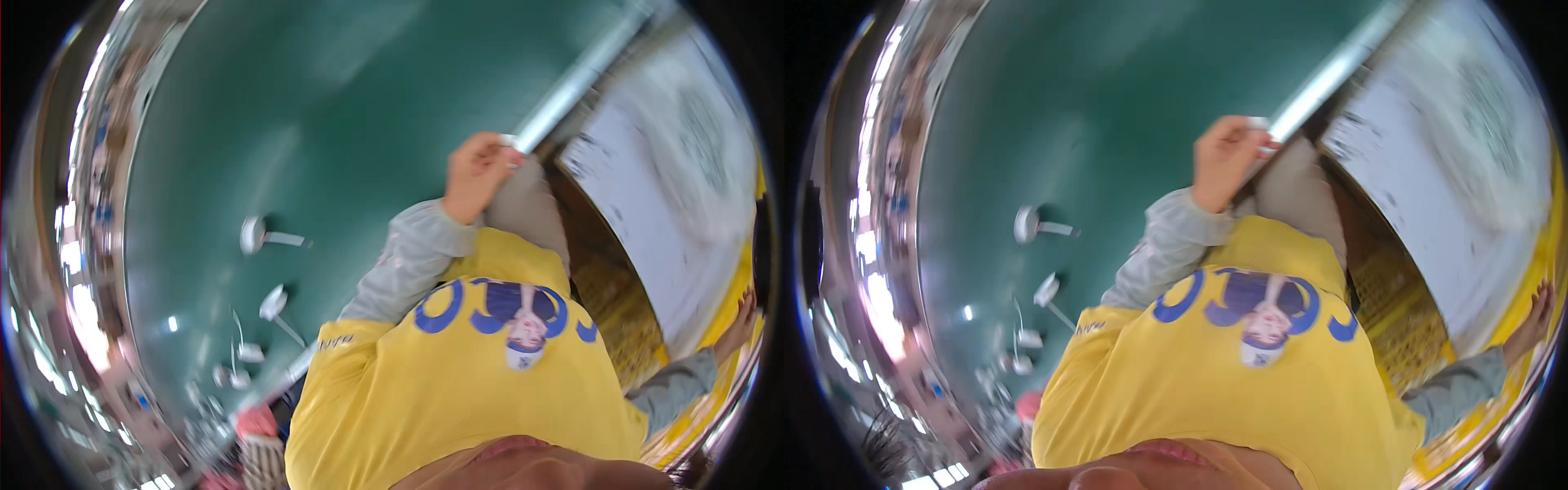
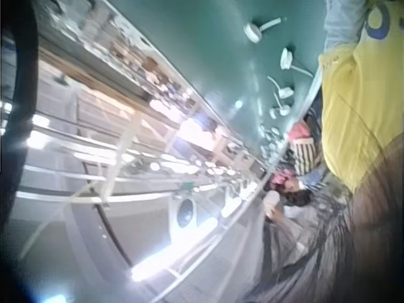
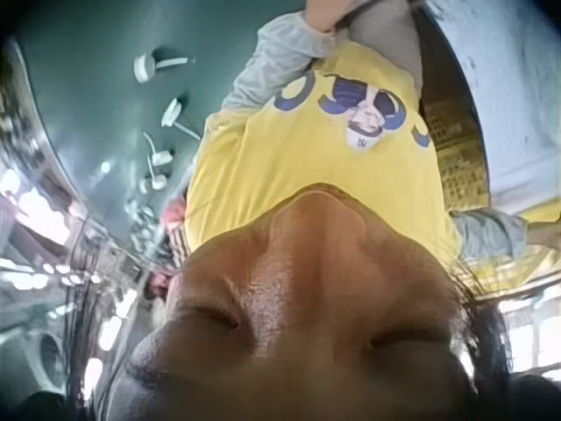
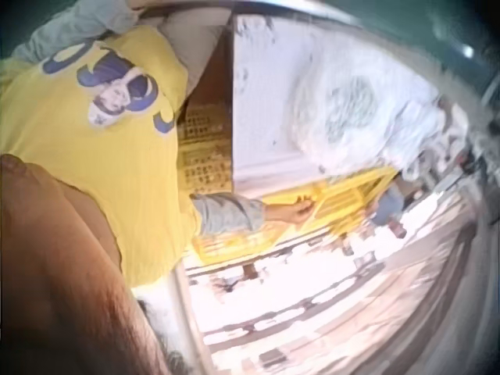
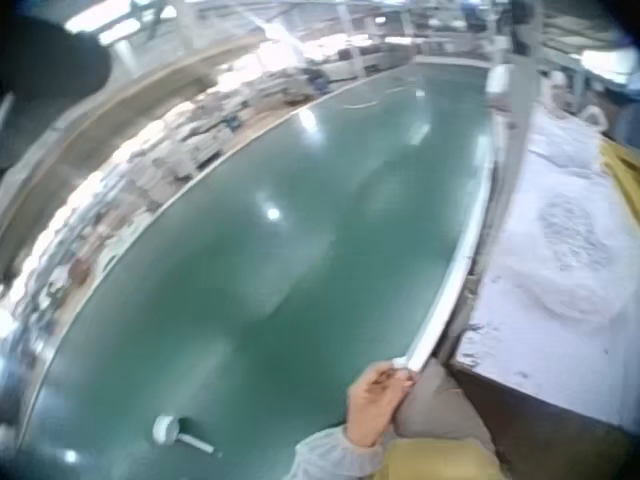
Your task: The person assembles LED light fixtures by taking plastic components from a bag and attaching them onto the light housings by hand.
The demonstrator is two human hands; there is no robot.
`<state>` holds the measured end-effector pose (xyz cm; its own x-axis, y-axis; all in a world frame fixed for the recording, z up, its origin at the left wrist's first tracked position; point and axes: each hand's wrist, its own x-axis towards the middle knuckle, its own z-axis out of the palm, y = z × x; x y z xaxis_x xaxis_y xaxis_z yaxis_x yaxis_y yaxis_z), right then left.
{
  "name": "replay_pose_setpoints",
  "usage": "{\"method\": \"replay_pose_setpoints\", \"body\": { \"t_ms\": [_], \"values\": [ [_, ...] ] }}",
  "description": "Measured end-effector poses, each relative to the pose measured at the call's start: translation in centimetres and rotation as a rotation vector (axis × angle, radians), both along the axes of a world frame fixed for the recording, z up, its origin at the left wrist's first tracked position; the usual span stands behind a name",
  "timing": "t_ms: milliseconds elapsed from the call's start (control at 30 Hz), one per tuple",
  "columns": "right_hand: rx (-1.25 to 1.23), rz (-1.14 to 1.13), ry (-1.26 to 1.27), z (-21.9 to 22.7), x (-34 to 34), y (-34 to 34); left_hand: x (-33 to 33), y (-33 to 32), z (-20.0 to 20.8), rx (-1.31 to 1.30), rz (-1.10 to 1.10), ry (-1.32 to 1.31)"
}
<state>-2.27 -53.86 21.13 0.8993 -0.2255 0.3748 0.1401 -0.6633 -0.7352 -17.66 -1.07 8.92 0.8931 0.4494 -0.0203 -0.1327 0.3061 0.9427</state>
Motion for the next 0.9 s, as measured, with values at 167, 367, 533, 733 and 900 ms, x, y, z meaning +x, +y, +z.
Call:
{"method": "replay_pose_setpoints", "body": {
  "t_ms": [167, 367, 533, 733, 900],
  "values": [
    [-0.452, 0.736, -0.031, -0.9, 3.7, 20.7, -3.2, 2.7, 1.1, 0.069, 0.208, -0.145],
    [-0.271, 1.583, -0.039, -2.6, 0.3, 40.5, -15.1, 11.5, 2.0, 0.252, 0.942, -0.066],
    [-0.076, 1.361, 0.134, -3.8, 2.8, 37.5, -23.3, 15.8, 1.3, 0.096, 1.167, 0.098],
    [-0.157, 0.749, 0.02, -2.2, 6.5, 31.4, -24.7, 17.2, 1.2, 0.032, 1.103, 0.28],
    [-0.426, 0.494, 0.193, -2.8, 12.5, 23.8, -22.0, 17.9, 1.1, 0.291, 0.914, 0.357]
  ]
}}
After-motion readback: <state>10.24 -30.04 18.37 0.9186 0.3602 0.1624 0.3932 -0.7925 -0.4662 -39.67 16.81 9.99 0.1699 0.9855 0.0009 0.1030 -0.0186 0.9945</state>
